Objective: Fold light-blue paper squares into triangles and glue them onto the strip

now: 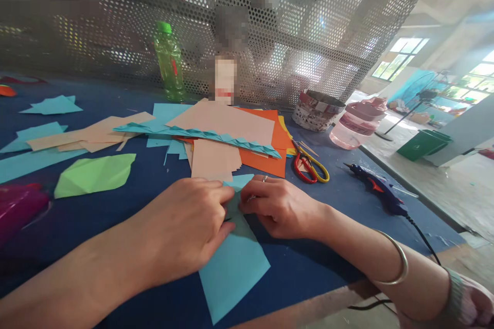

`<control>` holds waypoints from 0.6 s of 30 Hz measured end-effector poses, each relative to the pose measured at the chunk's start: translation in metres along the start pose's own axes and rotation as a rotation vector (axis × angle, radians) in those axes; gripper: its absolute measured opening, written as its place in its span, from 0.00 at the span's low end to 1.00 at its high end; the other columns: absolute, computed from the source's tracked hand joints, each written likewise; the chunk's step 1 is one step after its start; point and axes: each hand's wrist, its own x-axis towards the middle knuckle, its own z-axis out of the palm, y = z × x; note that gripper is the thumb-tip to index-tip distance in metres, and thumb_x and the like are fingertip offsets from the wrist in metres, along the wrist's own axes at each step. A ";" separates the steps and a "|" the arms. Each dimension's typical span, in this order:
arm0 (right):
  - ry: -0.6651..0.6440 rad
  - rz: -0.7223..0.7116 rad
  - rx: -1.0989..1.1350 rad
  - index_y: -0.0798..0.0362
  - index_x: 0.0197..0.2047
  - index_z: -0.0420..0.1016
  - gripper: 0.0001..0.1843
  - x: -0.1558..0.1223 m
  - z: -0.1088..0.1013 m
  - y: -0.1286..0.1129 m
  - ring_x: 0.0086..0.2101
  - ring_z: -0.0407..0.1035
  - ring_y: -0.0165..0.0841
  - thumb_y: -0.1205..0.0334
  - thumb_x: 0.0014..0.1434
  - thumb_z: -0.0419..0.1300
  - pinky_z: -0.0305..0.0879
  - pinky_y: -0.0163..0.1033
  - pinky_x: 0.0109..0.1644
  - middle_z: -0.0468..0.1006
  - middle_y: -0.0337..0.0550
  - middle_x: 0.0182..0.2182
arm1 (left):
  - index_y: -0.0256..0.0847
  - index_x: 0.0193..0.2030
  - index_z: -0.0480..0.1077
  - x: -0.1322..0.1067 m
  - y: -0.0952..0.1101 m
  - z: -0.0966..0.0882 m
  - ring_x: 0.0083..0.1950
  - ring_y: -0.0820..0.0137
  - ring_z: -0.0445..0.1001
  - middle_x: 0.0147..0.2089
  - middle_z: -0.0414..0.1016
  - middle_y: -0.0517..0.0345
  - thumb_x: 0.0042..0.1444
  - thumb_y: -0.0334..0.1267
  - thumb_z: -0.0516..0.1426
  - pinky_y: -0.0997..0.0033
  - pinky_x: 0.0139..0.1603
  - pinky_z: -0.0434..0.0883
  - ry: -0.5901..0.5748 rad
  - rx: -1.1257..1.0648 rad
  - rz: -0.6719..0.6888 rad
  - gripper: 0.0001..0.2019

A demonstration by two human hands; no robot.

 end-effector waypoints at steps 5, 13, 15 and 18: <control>0.020 -0.024 -0.001 0.56 0.34 0.77 0.16 0.000 0.002 0.002 0.35 0.71 0.32 0.80 0.55 0.51 0.71 0.36 0.37 0.78 0.47 0.36 | 0.41 0.22 0.73 0.002 -0.001 -0.003 0.29 0.63 0.73 0.26 0.71 0.57 0.62 0.35 0.53 0.59 0.31 0.66 0.032 0.012 0.014 0.17; 0.034 0.043 0.065 0.59 0.49 0.73 0.26 0.003 -0.002 0.010 0.47 0.69 0.39 0.82 0.49 0.48 0.71 0.46 0.49 0.75 0.54 0.47 | 0.41 0.26 0.74 -0.003 -0.003 0.006 0.29 0.69 0.75 0.33 0.75 0.59 0.65 0.35 0.50 0.64 0.31 0.65 0.048 -0.134 -0.047 0.18; -0.028 0.066 0.110 0.59 0.51 0.71 0.29 0.004 -0.003 0.011 0.48 0.68 0.40 0.83 0.47 0.47 0.70 0.47 0.50 0.75 0.54 0.46 | 0.40 0.26 0.74 -0.003 -0.003 0.006 0.28 0.69 0.74 0.32 0.74 0.59 0.65 0.35 0.51 0.64 0.29 0.64 0.055 -0.131 -0.045 0.17; -0.077 0.095 0.125 0.59 0.50 0.71 0.29 0.004 -0.003 0.013 0.46 0.67 0.40 0.83 0.46 0.47 0.69 0.46 0.48 0.74 0.53 0.44 | 0.40 0.26 0.72 -0.002 -0.003 0.006 0.26 0.68 0.73 0.31 0.73 0.59 0.65 0.34 0.51 0.64 0.27 0.64 0.073 -0.122 -0.036 0.17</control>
